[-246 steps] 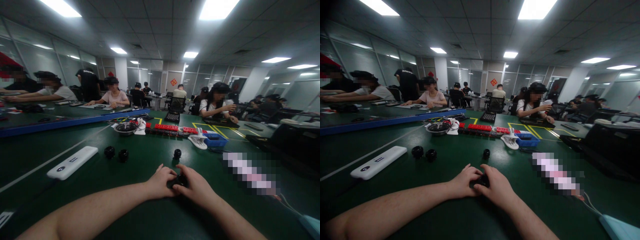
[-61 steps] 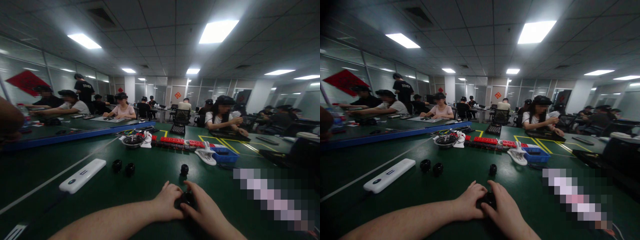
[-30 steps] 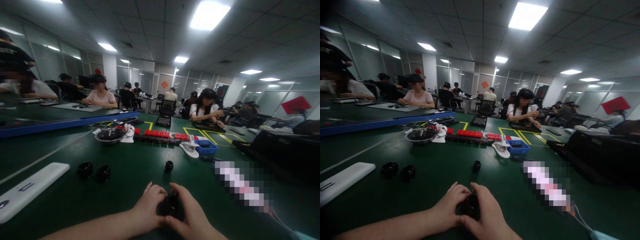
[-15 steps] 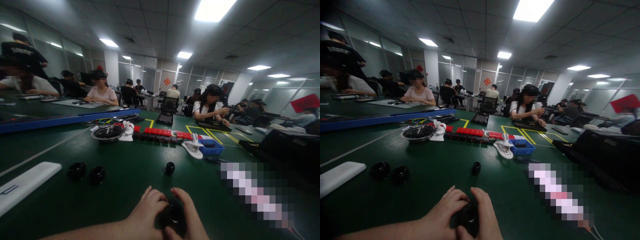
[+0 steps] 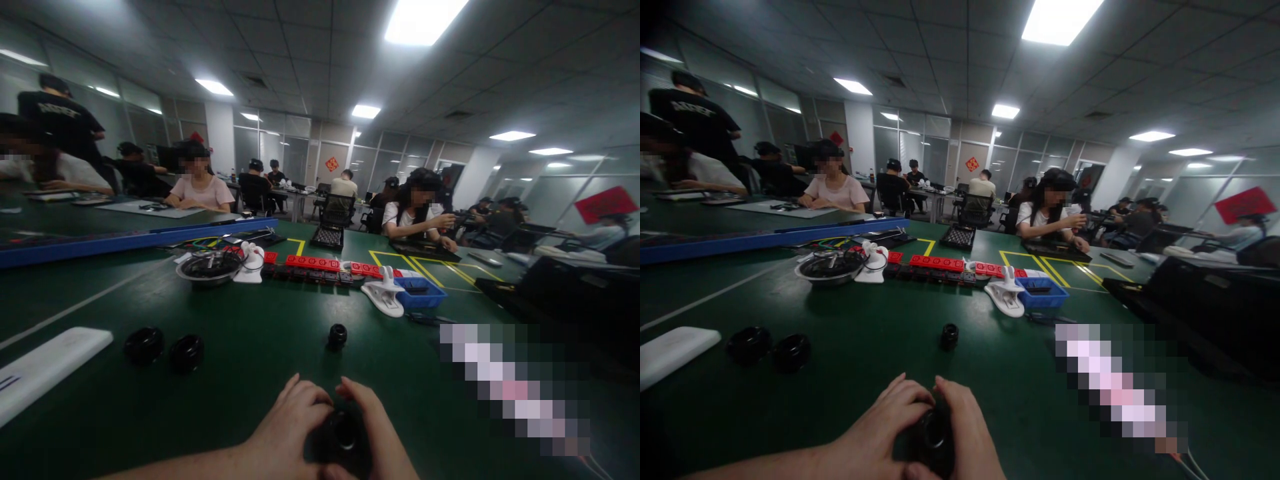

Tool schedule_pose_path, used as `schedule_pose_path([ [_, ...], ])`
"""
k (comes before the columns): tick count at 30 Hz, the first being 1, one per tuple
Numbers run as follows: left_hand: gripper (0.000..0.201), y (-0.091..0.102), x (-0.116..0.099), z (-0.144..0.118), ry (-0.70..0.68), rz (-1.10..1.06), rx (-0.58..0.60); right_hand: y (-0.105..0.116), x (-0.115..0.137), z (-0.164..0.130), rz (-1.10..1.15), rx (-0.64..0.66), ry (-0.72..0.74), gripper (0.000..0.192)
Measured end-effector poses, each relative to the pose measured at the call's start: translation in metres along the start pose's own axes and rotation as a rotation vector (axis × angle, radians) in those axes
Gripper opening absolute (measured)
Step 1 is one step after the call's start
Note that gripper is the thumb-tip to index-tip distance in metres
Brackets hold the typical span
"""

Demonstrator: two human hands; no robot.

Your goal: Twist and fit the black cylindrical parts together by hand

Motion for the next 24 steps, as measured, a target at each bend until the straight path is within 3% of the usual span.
schedule_pose_path([
  [4,0.039,-0.001,0.002,0.002,-0.001,0.009,0.008,-0.002,0.000,0.002,0.030,0.053,-0.090,0.066],
  [10,0.043,-0.007,0.013,0.006,-0.039,0.007,0.048,-0.007,-0.014,-0.003,0.100,0.100,-0.054,0.060],
  [18,0.042,-0.005,0.012,0.004,-0.059,-0.011,-0.012,0.003,-0.015,-0.005,0.018,-0.033,-0.114,0.066],
  [24,0.045,-0.002,0.006,0.004,-0.008,0.007,0.049,-0.004,-0.015,-0.007,0.034,0.102,-0.079,0.059],
])
Point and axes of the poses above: each hand's wrist, its own z-axis towards the middle knuckle, its own y-axis out of the back of the hand, x = y × z, the point moved 5 cm from there along z, towards the middle knuckle, and after that the axes turned 4 degrees about -x, right-handed, at the moved point
